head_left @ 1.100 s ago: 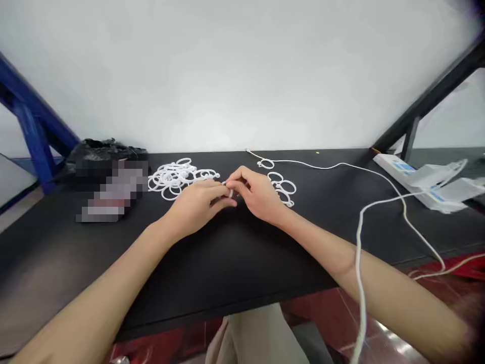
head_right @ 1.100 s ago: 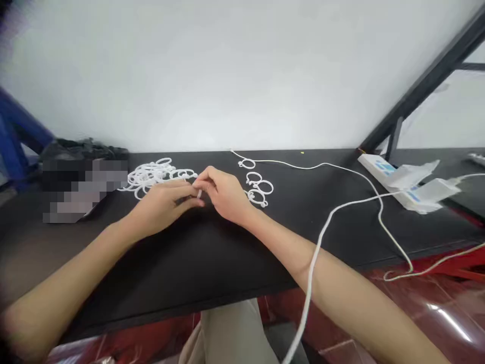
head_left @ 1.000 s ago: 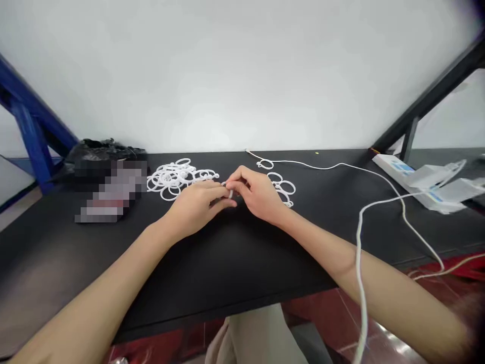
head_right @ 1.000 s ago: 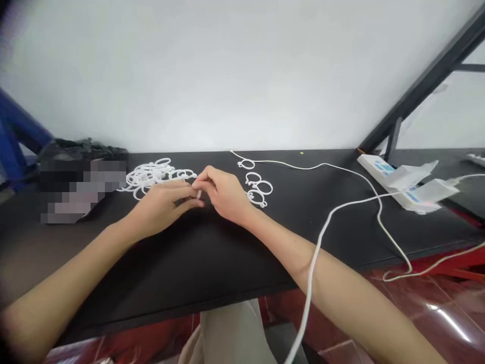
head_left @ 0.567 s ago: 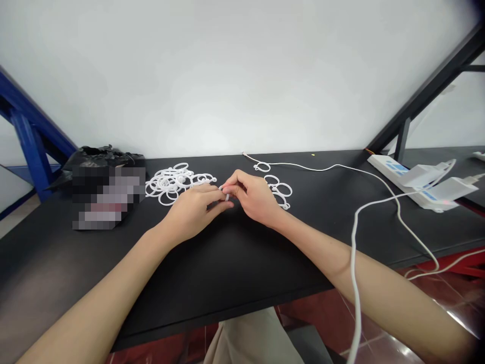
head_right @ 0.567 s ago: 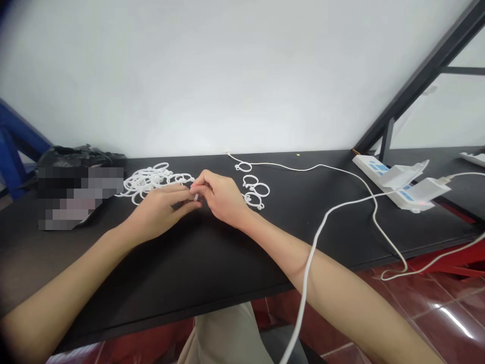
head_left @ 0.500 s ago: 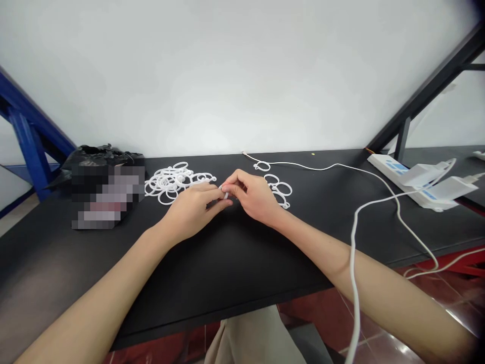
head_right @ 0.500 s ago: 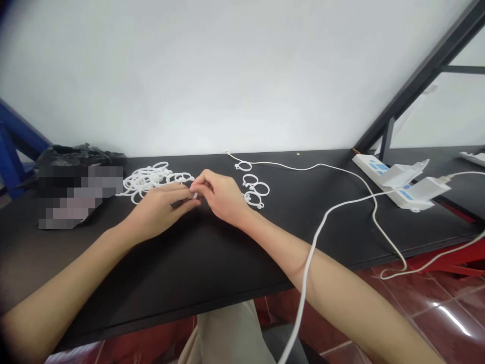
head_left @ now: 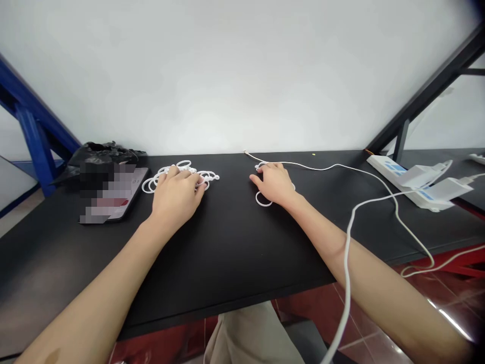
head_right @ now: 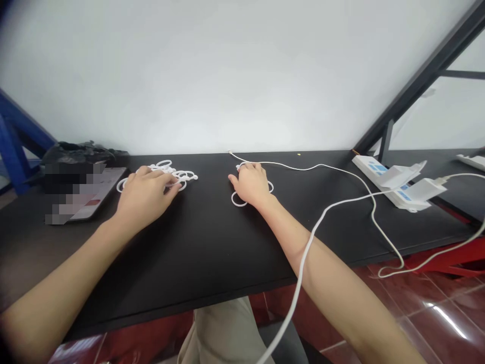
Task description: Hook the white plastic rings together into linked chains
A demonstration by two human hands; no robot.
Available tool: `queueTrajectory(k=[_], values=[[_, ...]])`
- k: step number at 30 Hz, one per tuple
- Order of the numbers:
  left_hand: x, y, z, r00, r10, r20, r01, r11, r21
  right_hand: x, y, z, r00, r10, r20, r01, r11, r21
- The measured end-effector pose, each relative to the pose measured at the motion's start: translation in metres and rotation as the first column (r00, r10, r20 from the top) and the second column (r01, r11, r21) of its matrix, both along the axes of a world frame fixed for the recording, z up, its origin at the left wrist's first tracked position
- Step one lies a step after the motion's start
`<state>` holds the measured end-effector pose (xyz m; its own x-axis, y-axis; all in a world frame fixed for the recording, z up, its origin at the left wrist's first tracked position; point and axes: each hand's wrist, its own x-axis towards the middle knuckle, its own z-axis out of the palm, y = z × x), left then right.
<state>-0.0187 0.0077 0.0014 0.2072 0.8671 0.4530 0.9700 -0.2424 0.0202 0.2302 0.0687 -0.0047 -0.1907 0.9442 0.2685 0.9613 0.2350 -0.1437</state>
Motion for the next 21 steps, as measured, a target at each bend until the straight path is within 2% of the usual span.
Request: queueTrajectory(k=[4,8,11,13,17,19,21], values=[[0.004,0.0,0.0,1.0,0.002,0.02,-0.001,0.999,-0.047,-0.001,0.001,0.001,0.998,0.061,-0.002,-0.061,0.997,0.054],[0.007,0.0,0.001,0.999,-0.002,0.051,0.002,1.0,0.001,-0.008,-0.006,0.008,0.963,0.228,-0.142,-0.197,0.959,0.202],[0.008,-0.001,0.001,0.994,-0.061,0.094,0.054,0.995,0.081,-0.019,-0.021,0.012,0.855,0.409,-0.319,-0.335,0.905,0.262],[0.01,-0.001,0.002,0.98,-0.156,0.124,0.144,0.984,0.105,-0.027,-0.032,0.013,0.745,0.49,-0.453,-0.443,0.871,0.214],[0.013,-0.003,0.003,0.916,-0.345,0.202,0.336,0.938,0.08,-0.04,-0.048,0.012,0.517,0.435,-0.737,-0.525,0.841,0.128],[0.015,-0.004,0.004,0.888,-0.39,0.244,0.391,0.919,0.046,-0.043,-0.052,0.011,0.474,0.414,-0.778,-0.532,0.838,0.122],[0.016,-0.005,0.006,0.865,-0.421,0.272,0.433,0.901,0.019,-0.044,-0.054,0.011,0.462,0.402,-0.791,-0.531,0.839,0.117]])
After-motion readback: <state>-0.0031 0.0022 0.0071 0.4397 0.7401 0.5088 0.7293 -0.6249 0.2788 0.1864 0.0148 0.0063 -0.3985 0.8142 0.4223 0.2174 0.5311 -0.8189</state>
